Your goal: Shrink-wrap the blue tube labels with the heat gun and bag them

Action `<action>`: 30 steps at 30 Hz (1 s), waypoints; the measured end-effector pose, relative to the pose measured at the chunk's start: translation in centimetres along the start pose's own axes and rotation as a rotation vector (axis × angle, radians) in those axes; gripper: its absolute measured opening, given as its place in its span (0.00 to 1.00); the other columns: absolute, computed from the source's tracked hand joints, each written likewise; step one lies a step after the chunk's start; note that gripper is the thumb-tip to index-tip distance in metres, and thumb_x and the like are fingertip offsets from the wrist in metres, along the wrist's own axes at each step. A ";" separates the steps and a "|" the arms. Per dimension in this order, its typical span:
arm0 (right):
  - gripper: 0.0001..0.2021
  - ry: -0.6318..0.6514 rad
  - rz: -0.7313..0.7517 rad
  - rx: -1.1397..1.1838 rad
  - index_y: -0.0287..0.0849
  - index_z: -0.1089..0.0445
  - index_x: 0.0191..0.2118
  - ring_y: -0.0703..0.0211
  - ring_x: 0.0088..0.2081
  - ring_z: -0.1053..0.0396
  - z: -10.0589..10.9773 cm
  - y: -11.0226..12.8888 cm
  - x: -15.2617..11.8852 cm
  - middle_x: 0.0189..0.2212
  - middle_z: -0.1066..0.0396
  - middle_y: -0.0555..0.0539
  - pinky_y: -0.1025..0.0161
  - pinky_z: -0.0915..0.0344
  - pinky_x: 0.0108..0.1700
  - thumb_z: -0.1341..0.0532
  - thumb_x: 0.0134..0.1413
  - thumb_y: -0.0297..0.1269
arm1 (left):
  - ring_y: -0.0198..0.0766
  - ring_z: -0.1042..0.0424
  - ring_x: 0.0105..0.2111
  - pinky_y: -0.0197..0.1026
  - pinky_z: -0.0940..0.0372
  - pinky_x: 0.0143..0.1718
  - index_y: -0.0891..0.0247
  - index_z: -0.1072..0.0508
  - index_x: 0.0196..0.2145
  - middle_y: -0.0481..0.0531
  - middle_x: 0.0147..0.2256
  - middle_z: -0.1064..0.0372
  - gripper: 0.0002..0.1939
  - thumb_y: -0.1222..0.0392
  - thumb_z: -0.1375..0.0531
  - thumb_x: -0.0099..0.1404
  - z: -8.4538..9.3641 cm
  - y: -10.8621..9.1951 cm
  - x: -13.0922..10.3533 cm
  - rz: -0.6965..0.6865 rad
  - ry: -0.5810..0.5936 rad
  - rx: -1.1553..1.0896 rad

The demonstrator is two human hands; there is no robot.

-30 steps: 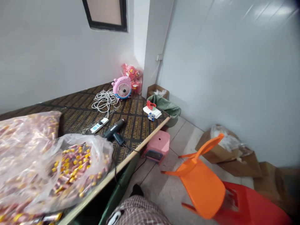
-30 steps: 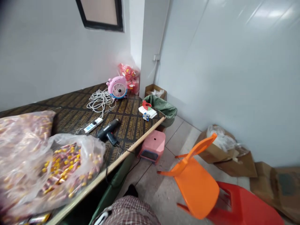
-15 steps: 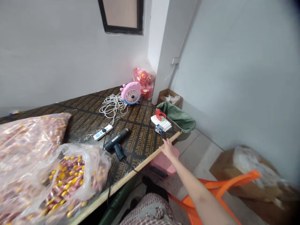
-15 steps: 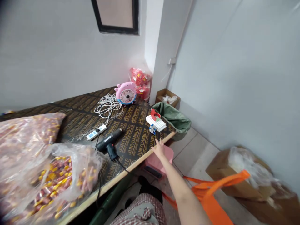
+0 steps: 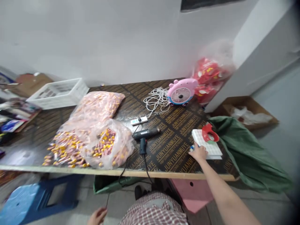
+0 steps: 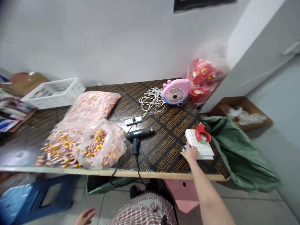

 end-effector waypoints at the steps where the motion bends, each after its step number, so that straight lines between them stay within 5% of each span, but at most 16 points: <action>1: 0.35 0.016 0.009 0.024 0.34 0.42 0.54 0.33 0.50 0.40 0.0 0.4 0.0 0.45 0.37 0.27 0.40 0.45 0.45 0.37 0.34 0.38 | 0.50 0.29 0.42 0.47 0.33 0.40 0.55 0.27 0.30 0.49 0.34 0.27 0.15 0.45 0.38 0.47 -0.4 -1.5 0.1 -0.055 0.026 -0.062; 4: 0.35 0.069 0.060 0.110 0.30 0.43 0.54 0.39 0.44 0.35 -0.4 3.2 -1.0 0.42 0.34 0.29 0.44 0.40 0.44 0.39 0.37 0.40 | 0.50 0.30 0.44 0.46 0.38 0.48 0.60 0.26 0.31 0.54 0.37 0.26 0.20 0.44 0.38 0.43 -1.0 -8.6 -0.2 -0.264 0.016 -0.252; 8: 0.32 0.197 0.284 0.275 0.42 0.44 0.55 0.53 0.42 0.32 -2.2 11.9 -7.3 0.44 0.32 0.44 0.57 0.36 0.45 0.40 0.39 0.41 | 0.47 0.34 0.49 0.44 0.41 0.50 0.61 0.28 0.42 0.58 0.47 0.31 0.24 0.46 0.38 0.49 -2.7 -19.2 -3.7 -0.423 0.182 -0.617; 10: 0.35 0.270 0.472 0.505 0.43 0.45 0.56 0.51 0.45 0.34 -2.8 17.3 -12.2 0.46 0.35 0.44 0.55 0.38 0.48 0.37 0.37 0.40 | 0.45 0.38 0.53 0.43 0.42 0.51 0.57 0.33 0.49 0.56 0.54 0.38 0.27 0.48 0.38 0.51 -3.4 -22.8 -6.1 -0.472 0.261 -0.873; 12: 0.39 0.337 0.542 0.609 0.45 0.46 0.58 0.49 0.47 0.37 -3.1 21.6 -16.8 0.46 0.36 0.44 0.53 0.39 0.50 0.35 0.35 0.42 | 0.44 0.38 0.53 0.44 0.40 0.50 0.54 0.36 0.52 0.54 0.56 0.40 0.28 0.48 0.39 0.53 -3.6 -24.3 -7.9 -0.488 0.339 -1.134; 16: 0.42 0.596 0.492 0.766 0.46 0.46 0.59 0.50 0.42 0.35 -3.2 26.0 -21.6 0.41 0.36 0.45 0.52 0.38 0.47 0.32 0.34 0.45 | 0.47 0.31 0.45 0.47 0.36 0.44 0.58 0.33 0.47 0.57 0.49 0.33 0.23 0.46 0.42 0.56 -2.0 -22.1 -9.4 -0.391 0.368 -1.425; 19: 0.38 0.901 0.386 0.885 0.42 0.42 0.56 0.55 0.37 0.33 -4.0 27.1 -22.7 0.38 0.34 0.46 0.55 0.35 0.43 0.33 0.37 0.47 | 0.45 0.28 0.39 0.48 0.35 0.42 0.59 0.32 0.46 0.56 0.45 0.31 0.22 0.50 0.39 0.54 -0.2 -19.2 -10.1 -0.328 0.273 -1.441; 24: 0.33 1.279 0.335 0.909 0.46 0.39 0.53 0.53 0.45 0.34 -5.7 28.7 -26.3 0.43 0.31 0.46 0.55 0.39 0.49 0.32 0.39 0.45 | 0.39 0.30 0.35 0.40 0.35 0.33 0.60 0.31 0.45 0.52 0.39 0.30 0.23 0.51 0.36 0.52 0.9 -16.2 -11.3 -0.303 0.084 -1.405; 30: 0.27 1.295 0.428 0.930 0.47 0.36 0.49 0.55 0.43 0.32 -7.2 31.1 -32.9 0.41 0.29 0.47 0.55 0.38 0.47 0.33 0.41 0.45 | 0.34 0.32 0.29 0.34 0.39 0.31 0.65 0.25 0.35 0.49 0.30 0.28 0.18 0.51 0.35 0.49 2.9 -10.2 -11.2 -0.273 -0.223 -1.388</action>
Point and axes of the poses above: each hand's wrist, its own x-axis towards the middle knuckle, its own z-axis out of the back of the hand, y = z × x, the point moved 3 cm from there along x, towards the middle knuckle
